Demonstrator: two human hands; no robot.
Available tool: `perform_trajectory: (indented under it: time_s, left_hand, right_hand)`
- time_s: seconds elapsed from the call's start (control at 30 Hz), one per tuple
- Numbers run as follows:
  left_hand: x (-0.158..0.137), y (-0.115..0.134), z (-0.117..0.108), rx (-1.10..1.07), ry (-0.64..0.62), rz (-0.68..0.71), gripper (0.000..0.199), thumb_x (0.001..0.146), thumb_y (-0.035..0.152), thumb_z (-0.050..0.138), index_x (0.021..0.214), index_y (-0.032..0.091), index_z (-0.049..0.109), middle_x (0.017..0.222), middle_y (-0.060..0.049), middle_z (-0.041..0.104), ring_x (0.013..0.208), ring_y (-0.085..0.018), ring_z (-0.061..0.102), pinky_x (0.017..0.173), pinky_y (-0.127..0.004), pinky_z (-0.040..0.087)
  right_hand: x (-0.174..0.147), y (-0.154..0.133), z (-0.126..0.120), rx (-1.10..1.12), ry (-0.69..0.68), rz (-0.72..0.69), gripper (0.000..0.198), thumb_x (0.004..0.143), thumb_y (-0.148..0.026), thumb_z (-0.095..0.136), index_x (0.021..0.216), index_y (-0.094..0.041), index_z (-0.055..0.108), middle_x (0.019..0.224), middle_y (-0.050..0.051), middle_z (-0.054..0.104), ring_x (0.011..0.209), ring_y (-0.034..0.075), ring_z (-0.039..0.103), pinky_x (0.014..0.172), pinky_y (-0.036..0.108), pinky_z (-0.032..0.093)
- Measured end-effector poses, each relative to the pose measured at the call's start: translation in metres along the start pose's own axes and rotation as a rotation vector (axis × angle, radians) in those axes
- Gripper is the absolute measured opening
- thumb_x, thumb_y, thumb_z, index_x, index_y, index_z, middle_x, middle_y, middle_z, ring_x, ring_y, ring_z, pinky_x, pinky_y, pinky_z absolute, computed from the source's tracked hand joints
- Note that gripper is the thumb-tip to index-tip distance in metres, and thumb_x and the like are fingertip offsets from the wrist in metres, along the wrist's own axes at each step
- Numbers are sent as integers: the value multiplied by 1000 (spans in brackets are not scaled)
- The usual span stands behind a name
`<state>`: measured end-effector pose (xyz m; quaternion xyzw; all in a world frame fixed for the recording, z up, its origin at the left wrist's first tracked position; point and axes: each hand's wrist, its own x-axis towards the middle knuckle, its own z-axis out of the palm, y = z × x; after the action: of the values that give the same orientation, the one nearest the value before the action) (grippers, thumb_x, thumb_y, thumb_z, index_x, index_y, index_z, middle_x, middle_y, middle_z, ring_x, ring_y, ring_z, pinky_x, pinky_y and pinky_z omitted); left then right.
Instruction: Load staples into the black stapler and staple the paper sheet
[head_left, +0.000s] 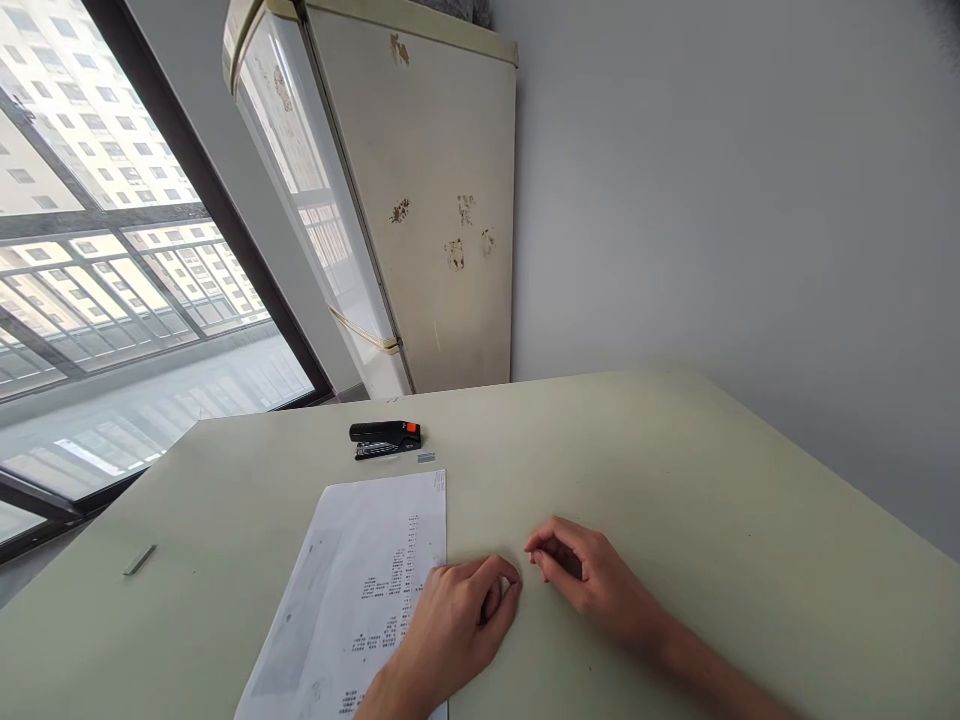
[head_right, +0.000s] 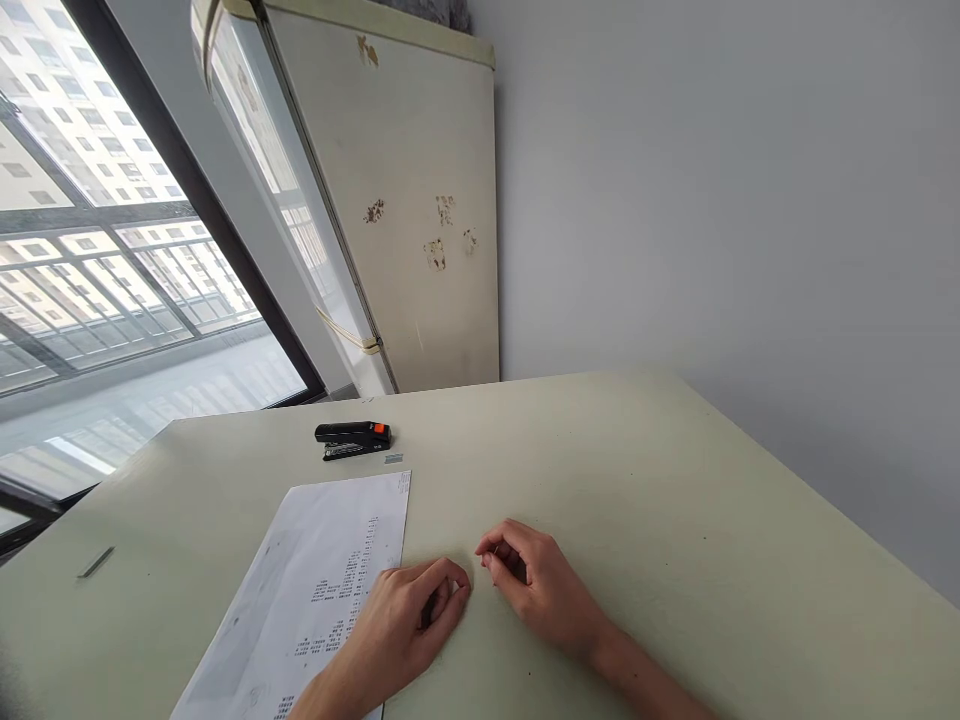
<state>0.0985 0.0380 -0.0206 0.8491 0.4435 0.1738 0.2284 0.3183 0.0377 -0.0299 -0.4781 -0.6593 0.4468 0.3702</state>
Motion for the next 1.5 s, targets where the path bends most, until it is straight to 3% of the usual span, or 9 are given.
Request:
perform_trajectory:
  time_s: [0.6,0.73,0.83,0.93,1.0,1.1,1.27,1.4,1.5]
  left_hand:
    - [-1,1,0,-4,31,5,18,102,28,51,93,24,67,62,5,58,51,-11,50,55,-24,37]
    - [8,-1,-11,-11,25,29,20,101,30,53,93,27,71,59,6,59,50,-11,53,52,-23,41]
    - [26,-17,-34,67,202,-32,25,103,35,50,91,28,70,60,6,60,52,-13,57,54,-24,46]
    - [49,-50,-65,165,427,-130,29,105,42,45,102,24,67,87,-3,69,79,-22,66,76,-34,53]
    - [62,-75,-84,245,570,-192,32,104,44,44,110,22,66,109,-11,68,109,-31,61,101,-47,47]
    - [71,-107,-105,338,694,-287,38,103,45,44,122,18,62,132,-20,57,131,-42,44,110,-62,35]
    - [71,-140,-122,398,577,-300,44,101,48,46,132,19,58,146,-18,55,139,-41,39,112,-60,33]
    - [74,-156,-132,408,406,-273,44,96,53,54,127,23,62,135,-14,67,135,-38,47,112,-55,35]
    - [78,-163,-139,418,347,-286,41,96,52,53,122,23,64,127,-13,71,126,-37,55,108,-53,39]
  right_hand:
    - [0,-1,-1,-19,8,-46,23,103,-39,54,94,-23,67,86,3,68,76,20,62,69,32,50]
    - [1,2,0,-19,5,-40,24,102,-41,54,94,-23,67,84,2,67,76,20,61,70,32,49]
    - [0,4,1,-14,9,-17,21,101,-39,54,94,-23,67,82,1,65,74,19,59,66,31,46]
    - [0,6,1,-2,11,-6,19,100,-37,55,94,-24,67,81,1,64,74,18,58,65,30,45]
    - [0,6,1,8,8,-16,18,100,-36,55,95,-23,67,83,1,65,75,18,58,67,30,46]
    - [0,6,1,14,12,-39,18,100,-35,55,95,-23,67,84,2,65,75,18,58,68,31,47]
    - [-1,4,1,22,4,-54,19,101,-36,54,94,-23,67,84,2,65,74,18,58,67,31,47]
    - [-1,4,1,18,8,-54,20,101,-36,54,94,-23,67,84,2,66,75,19,59,68,31,48]
    - [0,5,1,10,8,-59,20,100,-37,55,95,-23,68,84,2,66,75,19,59,67,31,48]
